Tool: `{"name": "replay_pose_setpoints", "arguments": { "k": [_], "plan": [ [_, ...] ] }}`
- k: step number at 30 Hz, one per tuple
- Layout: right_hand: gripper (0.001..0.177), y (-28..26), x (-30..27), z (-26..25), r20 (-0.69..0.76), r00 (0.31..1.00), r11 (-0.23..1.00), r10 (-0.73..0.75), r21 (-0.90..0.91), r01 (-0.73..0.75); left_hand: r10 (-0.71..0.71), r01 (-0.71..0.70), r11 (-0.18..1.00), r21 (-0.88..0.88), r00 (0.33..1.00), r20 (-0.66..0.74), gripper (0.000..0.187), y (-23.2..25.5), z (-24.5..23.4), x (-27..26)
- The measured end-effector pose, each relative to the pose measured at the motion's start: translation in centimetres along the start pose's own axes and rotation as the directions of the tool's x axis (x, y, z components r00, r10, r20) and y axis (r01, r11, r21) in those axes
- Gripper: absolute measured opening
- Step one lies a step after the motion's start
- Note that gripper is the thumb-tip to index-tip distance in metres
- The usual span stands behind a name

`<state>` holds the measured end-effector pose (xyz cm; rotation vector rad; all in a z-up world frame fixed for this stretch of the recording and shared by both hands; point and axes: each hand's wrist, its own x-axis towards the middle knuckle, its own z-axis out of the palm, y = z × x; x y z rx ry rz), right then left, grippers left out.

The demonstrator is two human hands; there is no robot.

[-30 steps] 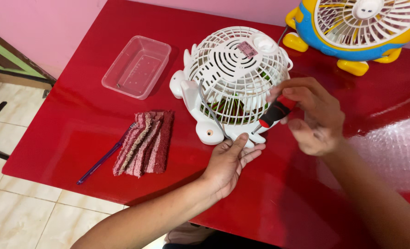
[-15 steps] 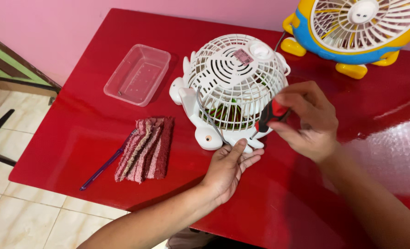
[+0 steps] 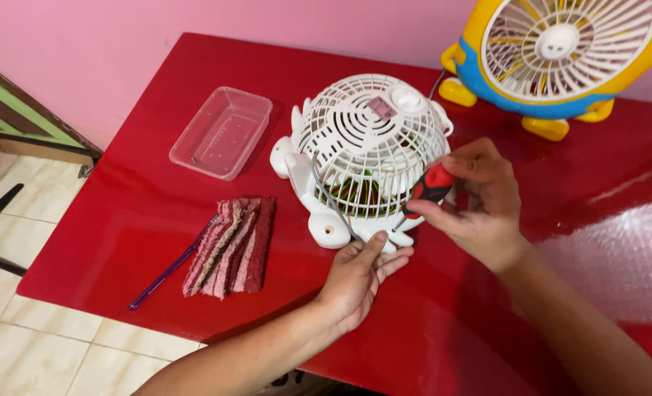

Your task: The person uses a screwdriver to tighten screws on the back of a white turtle-shaped fan, then flips it to show the front. They move a yellow owl-shaped fan aside and begin tightening screws on its back as well.

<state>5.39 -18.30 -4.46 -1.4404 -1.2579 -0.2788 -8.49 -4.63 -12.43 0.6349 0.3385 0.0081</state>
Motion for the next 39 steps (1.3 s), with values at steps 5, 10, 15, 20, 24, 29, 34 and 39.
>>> {"name": "replay_pose_setpoints", "arguments": {
  "k": [5,10,15,20,24,29,34,39],
  "plan": [
    [0.062,-1.2,1.2,-1.7,0.169,0.978,0.991,-0.121,0.079,0.108,-0.003,0.003,1.000,-0.008,1.000,-0.002,0.033,-0.1,-0.2,0.1],
    [0.061,-1.0,1.6,-2.0,0.233,0.972,0.975,0.010,0.214,-0.062,-0.014,0.013,1.000,-0.013,1.000,-0.006,0.031,0.1,-0.1,0.1],
    [0.053,-1.0,0.7,-1.1,0.028,0.999,0.995,0.024,0.098,-0.027,-0.027,0.028,1.000,0.010,0.999,-0.025,0.031,0.1,0.2,-0.1],
    [0.040,-1.1,0.9,-1.4,0.121,0.992,0.983,-0.023,-0.180,0.044,-0.009,0.008,1.000,-0.005,1.000,-0.010,0.031,0.1,0.1,0.0],
    [0.040,-0.9,1.1,-1.5,0.145,0.985,0.976,-0.095,-0.181,0.120,-0.003,0.003,1.000,0.000,1.000,-0.007,0.032,0.0,0.0,0.2],
    [0.046,-1.3,1.9,-1.1,0.199,0.972,0.982,-0.125,-0.118,0.150,0.013,-0.013,1.000,0.015,1.000,0.002,0.031,0.1,0.1,0.1],
    [0.044,-1.9,2.4,-1.5,0.234,0.965,0.986,-0.118,-0.088,0.142,0.032,-0.031,0.999,-0.020,0.999,0.033,0.031,-0.2,-0.2,0.0],
    [0.041,-2.0,2.6,-2.3,0.301,0.953,1.000,0.021,-0.008,-0.020,0.002,-0.002,1.000,-0.005,1.000,-0.007,0.031,-0.2,-0.1,0.2]
  ]
}}
